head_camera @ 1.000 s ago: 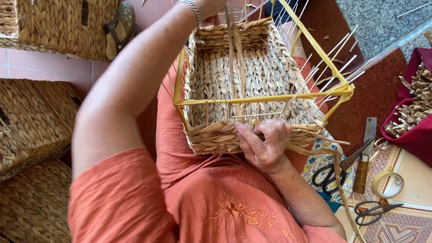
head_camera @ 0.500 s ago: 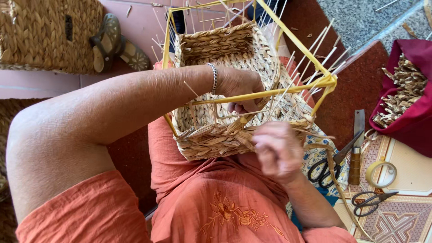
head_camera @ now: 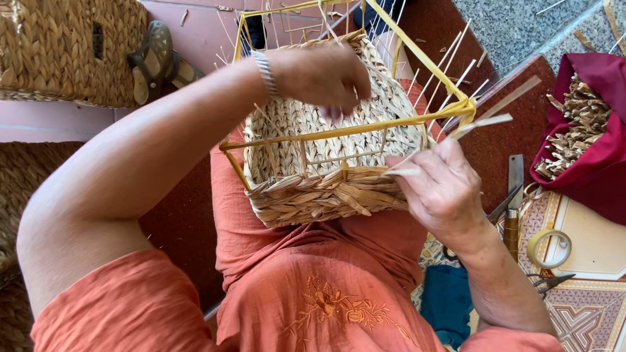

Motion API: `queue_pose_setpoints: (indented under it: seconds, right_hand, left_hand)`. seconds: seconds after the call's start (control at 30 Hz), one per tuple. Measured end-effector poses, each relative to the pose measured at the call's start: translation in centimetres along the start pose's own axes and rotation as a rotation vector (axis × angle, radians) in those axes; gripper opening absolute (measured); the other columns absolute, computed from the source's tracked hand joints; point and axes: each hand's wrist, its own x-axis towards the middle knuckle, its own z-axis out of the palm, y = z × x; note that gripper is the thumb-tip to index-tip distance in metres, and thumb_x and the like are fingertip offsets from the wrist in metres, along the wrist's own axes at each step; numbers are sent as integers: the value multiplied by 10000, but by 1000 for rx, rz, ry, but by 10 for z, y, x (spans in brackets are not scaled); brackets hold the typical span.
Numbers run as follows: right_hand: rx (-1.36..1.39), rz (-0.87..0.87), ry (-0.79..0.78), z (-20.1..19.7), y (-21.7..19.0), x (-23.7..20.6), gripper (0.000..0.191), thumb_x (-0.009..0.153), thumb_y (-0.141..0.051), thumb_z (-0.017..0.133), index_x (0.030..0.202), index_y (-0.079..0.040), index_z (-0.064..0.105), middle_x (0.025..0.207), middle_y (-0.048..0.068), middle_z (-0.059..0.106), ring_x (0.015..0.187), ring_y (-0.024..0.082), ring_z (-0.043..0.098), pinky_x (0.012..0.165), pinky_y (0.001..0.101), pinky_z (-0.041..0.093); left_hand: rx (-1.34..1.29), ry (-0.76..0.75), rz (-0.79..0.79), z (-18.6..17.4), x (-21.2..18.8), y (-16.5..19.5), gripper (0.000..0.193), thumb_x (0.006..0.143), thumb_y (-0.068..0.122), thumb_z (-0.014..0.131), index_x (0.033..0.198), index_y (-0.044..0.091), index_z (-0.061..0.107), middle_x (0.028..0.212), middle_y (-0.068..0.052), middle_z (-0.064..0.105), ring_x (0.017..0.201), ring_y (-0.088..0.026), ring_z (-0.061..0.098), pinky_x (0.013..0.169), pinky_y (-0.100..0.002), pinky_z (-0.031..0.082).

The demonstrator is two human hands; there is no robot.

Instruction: The person weaves dried plant strips into a rectangular basket frame, threading the material over and under vertical stakes to build up the sides. The basket is held on the lap while the hands continuously interlace the strips around the frame.

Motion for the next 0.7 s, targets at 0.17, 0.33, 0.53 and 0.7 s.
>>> queue_pose_setpoints:
  seconds: [0.17, 0.33, 0.53, 0.7]
  right_hand:
    - [-153, -111, -14, -22, -10, 8, 221, 859, -42, 798, 1077, -72, 780, 946, 42, 715, 832, 235, 568, 746, 368, 517]
    - [-325, -292, 21, -37, -9, 49, 183, 855, -44, 768, 1027, -102, 788, 910, 2, 731, 843, 185, 608, 677, 351, 487]
    - [202, -181, -335, -38, 12, 114, 186, 893, -160, 776, 1021, -59, 686, 901, 122, 648, 905, 273, 665, 761, 419, 534]
    - [361, -188, -483, -33, 9, 144, 119, 855, -117, 725, 959, -75, 688, 864, 86, 704, 832, 278, 711, 732, 399, 556]
  left_hand:
    - [388, 861, 416, 6, -124, 19, 36, 1075, 28, 695, 1085, -5, 705, 890, -134, 734, 737, -205, 698, 666, -331, 558]
    - [367, 884, 463, 123, -152, 7, 276, 928, -28, 688, 1201, 3, 653, 1119, -147, 716, 901, -272, 762, 757, -336, 650]
    - [416, 911, 289, 177, -105, -26, 607, 827, -63, 619, 1420, -29, 496, 1421, -216, 584, 758, -331, 725, 655, -392, 608]
    - [462, 974, 150, 179, -77, -30, 608, 824, -61, 578, 1425, -23, 497, 1365, -186, 600, 764, -321, 738, 654, -405, 611]
